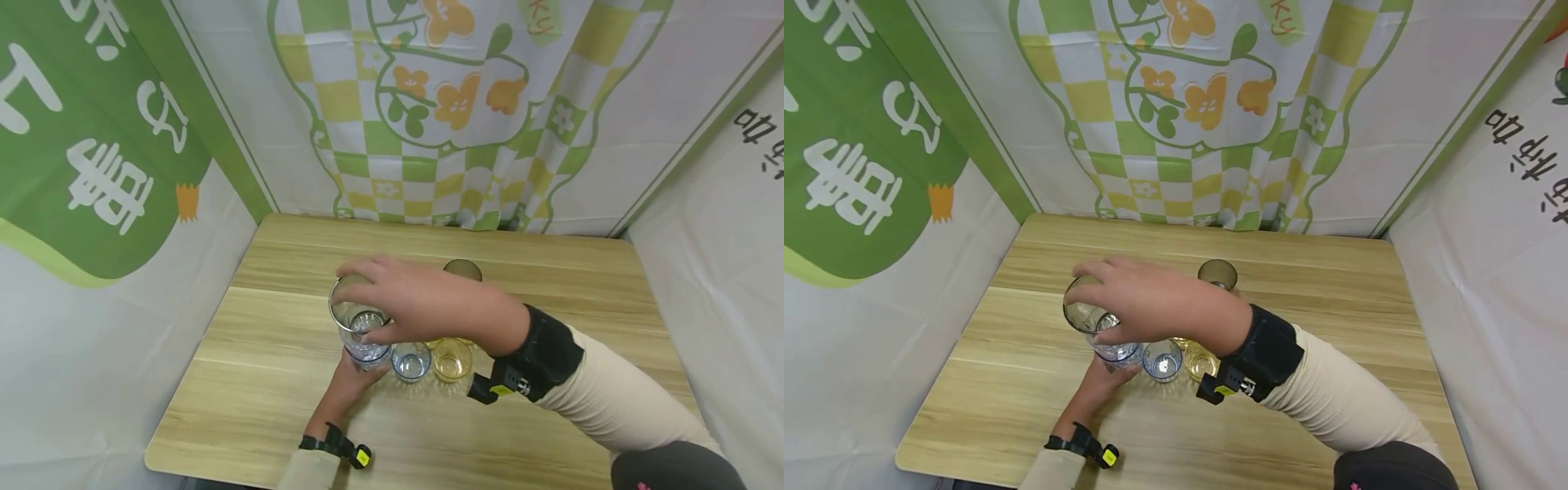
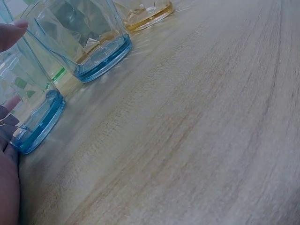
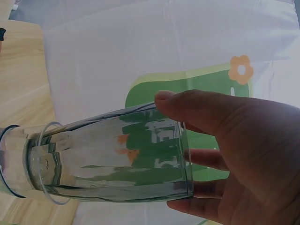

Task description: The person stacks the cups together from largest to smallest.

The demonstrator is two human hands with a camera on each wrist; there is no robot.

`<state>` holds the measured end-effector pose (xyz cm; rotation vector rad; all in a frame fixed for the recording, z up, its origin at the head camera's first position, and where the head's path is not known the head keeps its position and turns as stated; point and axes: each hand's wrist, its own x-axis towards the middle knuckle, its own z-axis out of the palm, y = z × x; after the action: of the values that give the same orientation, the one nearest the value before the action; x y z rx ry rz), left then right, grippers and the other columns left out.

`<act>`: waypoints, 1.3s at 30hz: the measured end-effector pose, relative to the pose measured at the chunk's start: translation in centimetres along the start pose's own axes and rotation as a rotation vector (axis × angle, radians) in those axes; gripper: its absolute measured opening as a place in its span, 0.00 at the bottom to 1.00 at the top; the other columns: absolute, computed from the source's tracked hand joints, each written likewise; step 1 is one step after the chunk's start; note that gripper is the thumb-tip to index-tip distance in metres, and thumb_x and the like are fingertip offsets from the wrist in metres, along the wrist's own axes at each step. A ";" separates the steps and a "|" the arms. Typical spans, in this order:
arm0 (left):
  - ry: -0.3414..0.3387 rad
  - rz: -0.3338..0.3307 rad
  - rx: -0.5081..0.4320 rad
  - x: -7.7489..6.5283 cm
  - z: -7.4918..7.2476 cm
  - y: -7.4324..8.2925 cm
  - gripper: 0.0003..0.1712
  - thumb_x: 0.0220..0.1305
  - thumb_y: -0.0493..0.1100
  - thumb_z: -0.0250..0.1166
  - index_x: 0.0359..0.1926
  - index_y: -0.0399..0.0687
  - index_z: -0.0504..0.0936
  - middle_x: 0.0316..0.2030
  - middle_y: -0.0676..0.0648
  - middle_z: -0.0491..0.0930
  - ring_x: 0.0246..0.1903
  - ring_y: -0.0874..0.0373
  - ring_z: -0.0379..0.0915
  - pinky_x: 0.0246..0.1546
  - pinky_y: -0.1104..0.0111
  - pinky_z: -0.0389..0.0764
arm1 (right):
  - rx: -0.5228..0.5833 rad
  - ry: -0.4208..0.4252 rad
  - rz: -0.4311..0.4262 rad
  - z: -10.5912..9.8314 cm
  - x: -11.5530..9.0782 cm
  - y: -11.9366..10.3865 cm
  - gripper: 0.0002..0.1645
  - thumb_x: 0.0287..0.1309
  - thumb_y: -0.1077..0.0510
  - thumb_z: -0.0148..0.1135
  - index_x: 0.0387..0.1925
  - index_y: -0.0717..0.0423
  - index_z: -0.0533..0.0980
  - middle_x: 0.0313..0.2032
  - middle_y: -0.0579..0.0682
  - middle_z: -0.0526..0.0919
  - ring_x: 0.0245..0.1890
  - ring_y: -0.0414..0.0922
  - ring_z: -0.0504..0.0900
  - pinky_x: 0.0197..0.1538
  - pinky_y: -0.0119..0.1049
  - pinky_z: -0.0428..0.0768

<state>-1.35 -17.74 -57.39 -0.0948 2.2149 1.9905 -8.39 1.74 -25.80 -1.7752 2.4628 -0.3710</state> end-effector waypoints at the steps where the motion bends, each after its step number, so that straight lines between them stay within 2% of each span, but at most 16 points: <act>1: 0.000 -0.001 0.009 0.0 0.0 -0.1 0.56 0.55 0.43 0.78 0.76 0.51 0.51 0.70 0.41 0.68 0.69 0.44 0.65 0.72 0.48 0.61 | -0.007 -0.007 0.004 0.1 0.0 0.0 0.32 0.63 0.42 0.68 0.66 0.41 0.71 0.70 0.49 0.66 0.68 0.50 0.68 0.65 0.40 0.75; 5: -0.002 -0.002 0.035 0.0 0.0 0.0 0.57 0.56 0.44 0.78 0.77 0.53 0.50 0.71 0.41 0.65 0.71 0.42 0.62 0.73 0.46 0.58 | -0.012 -0.053 0.028 0.4 -0.1 0.1 0.31 0.65 0.42 0.66 0.67 0.42 0.71 0.72 0.50 0.66 0.71 0.49 0.66 0.68 0.41 0.73; 11: -0.017 0.031 0.044 0.1 0.0 0.3 0.59 0.55 0.43 0.78 0.78 0.59 0.48 0.72 0.42 0.64 0.72 0.42 0.59 0.74 0.45 0.57 | 0.071 -0.147 0.092 0.4 -0.5 0.5 0.29 0.71 0.45 0.61 0.69 0.44 0.70 0.69 0.45 0.72 0.72 0.45 0.66 0.71 0.41 0.69; 18: -0.015 0.047 0.044 0.4 0.0 0.1 0.57 0.54 0.41 0.79 0.76 0.54 0.52 0.71 0.41 0.66 0.71 0.42 0.61 0.73 0.45 0.58 | 0.160 -0.141 0.193 0.6 -1.9 1.5 0.27 0.72 0.45 0.59 0.68 0.43 0.73 0.66 0.42 0.76 0.68 0.42 0.72 0.67 0.40 0.74; 21: -0.009 0.053 0.039 0.4 0.0 0.0 0.57 0.53 0.41 0.79 0.76 0.52 0.53 0.71 0.40 0.67 0.72 0.42 0.61 0.73 0.45 0.57 | 0.194 -0.111 0.248 0.5 -2.6 2.1 0.26 0.73 0.44 0.58 0.68 0.43 0.73 0.65 0.42 0.77 0.67 0.42 0.73 0.67 0.41 0.74; 25: 0.013 0.026 0.047 0.2 0.1 0.0 0.57 0.52 0.42 0.80 0.76 0.53 0.54 0.71 0.40 0.66 0.72 0.41 0.59 0.74 0.44 0.56 | 0.243 -0.044 0.298 0.5 -3.8 3.1 0.25 0.73 0.45 0.56 0.67 0.45 0.74 0.65 0.44 0.77 0.67 0.44 0.73 0.68 0.43 0.73; 31: 0.026 0.002 0.052 0.1 0.2 0.0 0.57 0.51 0.43 0.80 0.75 0.53 0.55 0.71 0.40 0.67 0.73 0.41 0.59 0.74 0.44 0.55 | 0.361 0.151 0.358 1.1 -6.6 4.8 0.22 0.72 0.51 0.60 0.64 0.50 0.76 0.62 0.46 0.80 0.62 0.44 0.77 0.61 0.44 0.79; 35: 0.041 -0.013 0.095 0.1 0.1 0.0 0.58 0.50 0.45 0.81 0.76 0.53 0.55 0.71 0.39 0.67 0.72 0.40 0.60 0.74 0.44 0.57 | 0.426 0.284 0.423 2.6 -8.6 5.8 0.19 0.71 0.56 0.62 0.60 0.52 0.79 0.56 0.48 0.84 0.53 0.44 0.82 0.56 0.46 0.81; 39: 0.041 -0.021 0.113 0.0 0.2 0.1 0.58 0.52 0.43 0.80 0.76 0.49 0.53 0.72 0.37 0.65 0.73 0.38 0.58 0.74 0.43 0.56 | 0.457 0.349 0.505 4.9 -10.7 6.7 0.18 0.70 0.57 0.62 0.59 0.54 0.79 0.52 0.50 0.85 0.49 0.45 0.83 0.55 0.50 0.81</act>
<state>-1.35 -17.58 -57.36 -0.1451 2.3364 1.8646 -10.11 13.07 -32.93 -0.9378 2.6303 -1.1499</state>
